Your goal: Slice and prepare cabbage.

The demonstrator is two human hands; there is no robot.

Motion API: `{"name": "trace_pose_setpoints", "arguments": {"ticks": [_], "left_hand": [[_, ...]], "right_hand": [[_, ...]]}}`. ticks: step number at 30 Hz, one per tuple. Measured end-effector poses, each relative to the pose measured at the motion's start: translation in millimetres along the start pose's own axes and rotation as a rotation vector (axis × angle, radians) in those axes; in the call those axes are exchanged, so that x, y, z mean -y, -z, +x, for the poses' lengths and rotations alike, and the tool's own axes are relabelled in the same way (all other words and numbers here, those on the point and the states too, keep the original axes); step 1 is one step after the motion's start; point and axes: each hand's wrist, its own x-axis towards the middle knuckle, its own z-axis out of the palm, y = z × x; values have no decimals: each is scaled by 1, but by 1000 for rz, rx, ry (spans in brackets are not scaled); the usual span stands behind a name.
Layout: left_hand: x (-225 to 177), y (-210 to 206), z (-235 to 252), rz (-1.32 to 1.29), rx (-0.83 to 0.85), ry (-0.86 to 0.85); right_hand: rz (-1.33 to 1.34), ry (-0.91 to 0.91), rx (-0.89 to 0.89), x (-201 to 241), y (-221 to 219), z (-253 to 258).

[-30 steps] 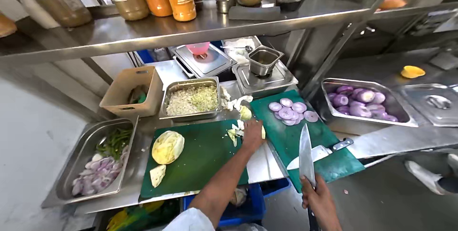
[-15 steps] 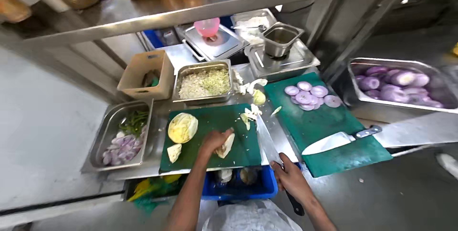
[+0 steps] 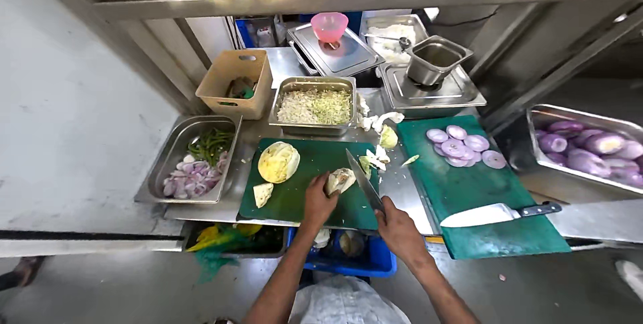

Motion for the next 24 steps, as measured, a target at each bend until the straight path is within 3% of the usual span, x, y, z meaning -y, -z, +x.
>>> {"name": "trace_pose_setpoints", "arguments": {"ticks": [5, 14, 20, 24], "left_hand": [[18, -4, -2, -32, -44, -77], [15, -3, -4, -28, -23, -74], [16, 3, 5, -42, 3, -61], [17, 4, 6, -56, 16, -71]], "right_hand": [[-115, 12, 46, 25, 9, -5], [-270, -31, 186, 51, 16, 1], [-263, 8, 211, 65, 12, 26], [-281, 28, 221, 62, -15, 54]]}}
